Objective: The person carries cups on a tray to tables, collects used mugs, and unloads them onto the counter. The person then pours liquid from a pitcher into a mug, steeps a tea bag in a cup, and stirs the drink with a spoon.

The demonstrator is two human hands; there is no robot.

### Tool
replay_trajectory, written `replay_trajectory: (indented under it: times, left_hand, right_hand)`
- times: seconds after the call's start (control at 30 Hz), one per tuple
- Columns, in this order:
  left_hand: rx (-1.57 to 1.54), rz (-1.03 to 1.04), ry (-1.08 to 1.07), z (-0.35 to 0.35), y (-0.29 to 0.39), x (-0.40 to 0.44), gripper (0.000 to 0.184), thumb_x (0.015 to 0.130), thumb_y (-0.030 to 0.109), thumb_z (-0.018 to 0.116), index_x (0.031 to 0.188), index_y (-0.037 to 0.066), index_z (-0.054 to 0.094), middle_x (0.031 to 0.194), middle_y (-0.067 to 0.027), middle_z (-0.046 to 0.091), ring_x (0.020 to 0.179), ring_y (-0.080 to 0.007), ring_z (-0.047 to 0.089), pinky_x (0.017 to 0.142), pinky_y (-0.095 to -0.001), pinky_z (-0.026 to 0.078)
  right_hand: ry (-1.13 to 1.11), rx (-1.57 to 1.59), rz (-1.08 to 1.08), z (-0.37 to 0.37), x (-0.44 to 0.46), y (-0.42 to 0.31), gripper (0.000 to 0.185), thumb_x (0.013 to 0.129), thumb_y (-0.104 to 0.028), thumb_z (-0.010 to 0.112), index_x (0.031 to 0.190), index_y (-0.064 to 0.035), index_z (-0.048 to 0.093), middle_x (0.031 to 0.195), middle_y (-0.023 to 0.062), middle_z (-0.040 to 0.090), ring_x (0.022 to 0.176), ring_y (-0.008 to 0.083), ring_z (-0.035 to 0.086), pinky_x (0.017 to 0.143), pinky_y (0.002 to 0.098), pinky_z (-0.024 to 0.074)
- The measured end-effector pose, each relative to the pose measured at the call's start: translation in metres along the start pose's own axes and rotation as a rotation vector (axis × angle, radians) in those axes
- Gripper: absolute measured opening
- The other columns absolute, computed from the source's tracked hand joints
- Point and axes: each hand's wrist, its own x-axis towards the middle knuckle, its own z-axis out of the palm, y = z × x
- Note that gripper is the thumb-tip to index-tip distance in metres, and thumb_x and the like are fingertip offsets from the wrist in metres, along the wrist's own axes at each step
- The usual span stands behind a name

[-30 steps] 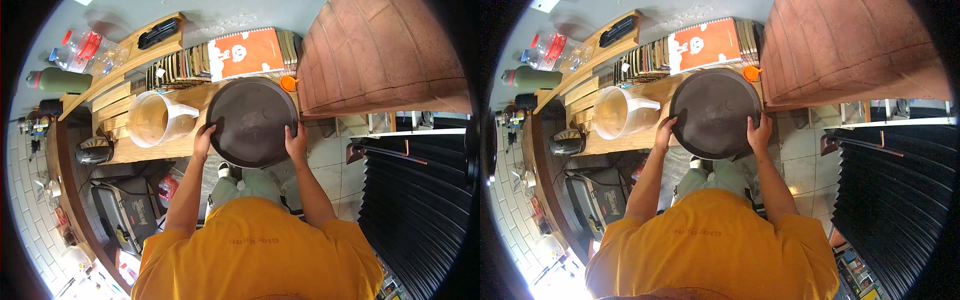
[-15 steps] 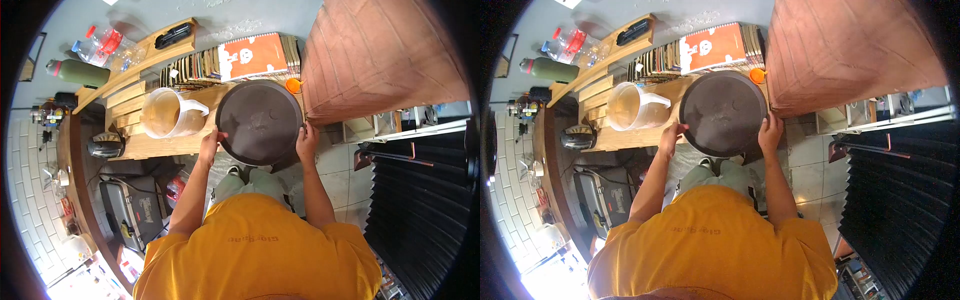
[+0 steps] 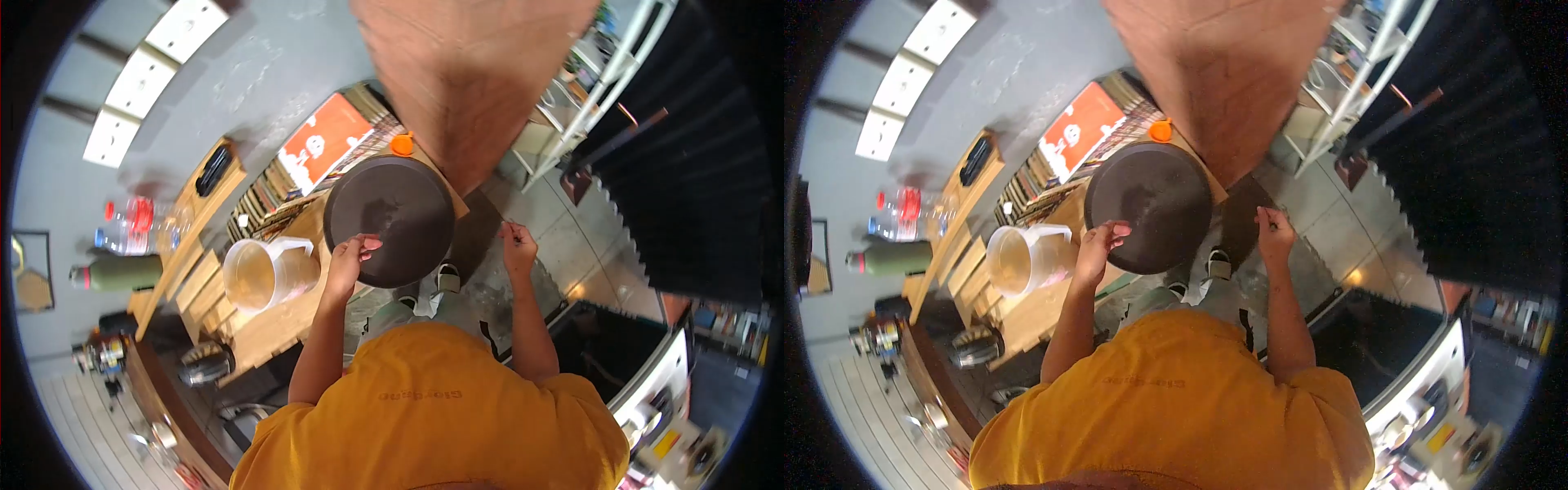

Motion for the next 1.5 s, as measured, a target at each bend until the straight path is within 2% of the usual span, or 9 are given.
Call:
replay_trajectory:
  times: [0.27, 0.47, 0.57, 0.67, 0.73, 0.8, 0.9, 1.2, 1.5]
  left_hand:
    - [0.116, 0.062, -0.398, 0.02, 0.016, -0.016, 0.025, 0.095, 0.021, 0.057, 0.11, 0.002, 0.062, 0.098, -0.0056, 0.066, 0.093, -0.0141, 0.06, 0.081, -0.0273, 0.045]
    - [0.177, -0.074, -0.531, 0.027, -0.006, -0.033, 0.047, 0.098, 0.041, 0.048, 0.077, 0.003, 0.067, 0.075, -0.0051, 0.064, 0.078, -0.0145, 0.06, 0.074, -0.026, 0.044]
    - [0.152, -0.083, -0.705, 0.047, -0.019, -0.048, 0.041, 0.098, 0.036, 0.051, 0.087, 0.0, 0.067, 0.079, -0.0048, 0.063, 0.08, -0.0143, 0.059, 0.076, -0.0257, 0.045]
    - [0.126, 0.231, -0.798, 0.084, -0.024, -0.084, 0.034, 0.097, 0.03, 0.053, 0.101, -0.001, 0.067, 0.09, -0.0052, 0.065, 0.087, -0.0136, 0.058, 0.079, -0.0244, 0.044]
    - [0.368, 0.211, -1.019, 0.103, -0.025, -0.086, 0.038, 0.098, 0.028, 0.048, 0.121, -0.001, 0.059, 0.107, -0.0067, 0.065, 0.098, -0.0154, 0.058, 0.088, -0.0281, 0.042]
    - [0.449, 0.195, -1.12, 0.129, -0.018, -0.105, 0.037, 0.098, 0.031, 0.048, 0.111, 0.0, 0.065, 0.107, -0.0076, 0.066, 0.098, -0.0154, 0.059, 0.086, -0.0282, 0.043]
    - [0.408, 0.131, -1.28, 0.171, -0.034, -0.129, 0.041, 0.098, 0.034, 0.045, 0.089, 0.002, 0.069, 0.102, -0.0086, 0.066, 0.093, -0.016, 0.061, 0.084, -0.0282, 0.043]
    - [0.512, 0.279, -1.484, 0.29, -0.104, -0.286, 0.032, 0.094, 0.027, 0.052, 0.102, 0.001, 0.069, 0.101, -0.0074, 0.068, 0.094, -0.0138, 0.06, 0.08, -0.0269, 0.044]
    - [0.534, 0.087, -1.755, 0.378, -0.173, -0.432, 0.035, 0.096, 0.025, 0.043, 0.095, 0.0, 0.067, 0.106, -0.0108, 0.065, 0.094, -0.0149, 0.061, 0.081, -0.0277, 0.044]
  right_hand:
    - [0.393, 0.009, 0.266, -0.059, -0.103, -0.055, 0.018, 0.09, -0.018, 0.066, 0.088, 0.0, 0.066, 0.069, 0.0026, 0.062, 0.062, 0.0064, 0.055, 0.06, 0.024, 0.0454]
    - [0.692, -0.196, 0.297, -0.084, -0.223, -0.056, 0.018, 0.09, -0.014, 0.064, 0.103, -0.0026, 0.067, 0.078, 0.0053, 0.066, 0.066, 0.0083, 0.056, 0.061, 0.0243, 0.0464]
    - [0.854, -0.262, 0.147, -0.115, -0.272, -0.057, 0.018, 0.09, -0.013, 0.064, 0.105, -0.0027, 0.066, 0.079, 0.005, 0.066, 0.064, 0.0088, 0.056, 0.061, 0.0242, 0.0466]
    - [1.053, -0.172, 0.309, -0.149, -0.316, -0.071, 0.017, 0.091, -0.013, 0.063, 0.104, -0.0035, 0.067, 0.075, 0.0022, 0.065, 0.065, 0.0063, 0.056, 0.061, 0.0237, 0.0466]
    - [1.147, -0.207, 0.357, -0.167, -0.346, -0.083, 0.017, 0.091, -0.014, 0.063, 0.103, -0.0035, 0.067, 0.074, 0.0015, 0.065, 0.065, 0.0061, 0.056, 0.061, 0.0236, 0.0466]
    - [1.239, -0.235, 0.402, -0.182, -0.379, -0.089, 0.017, 0.091, -0.014, 0.063, 0.103, -0.0035, 0.068, 0.074, 0.0008, 0.065, 0.064, 0.0059, 0.056, 0.061, 0.0235, 0.0465]
    - [1.314, -0.21, 0.412, -0.202, -0.427, -0.094, 0.016, 0.09, -0.014, 0.063, 0.102, -0.0031, 0.068, 0.073, 0.0006, 0.065, 0.064, 0.0058, 0.055, 0.062, 0.0231, 0.0463]
    - [1.474, -0.302, 0.556, -0.299, -0.565, -0.097, 0.016, 0.089, -0.012, 0.062, 0.099, -0.0012, 0.068, 0.08, 0.0065, 0.07, 0.068, 0.0084, 0.06, 0.065, 0.0244, 0.0485]
    - [1.589, -0.303, 0.521, -0.393, -0.676, -0.087, 0.015, 0.088, -0.012, 0.064, 0.097, -0.0013, 0.069, 0.088, 0.0124, 0.07, 0.074, 0.0188, 0.064, 0.069, 0.0295, 0.0492]
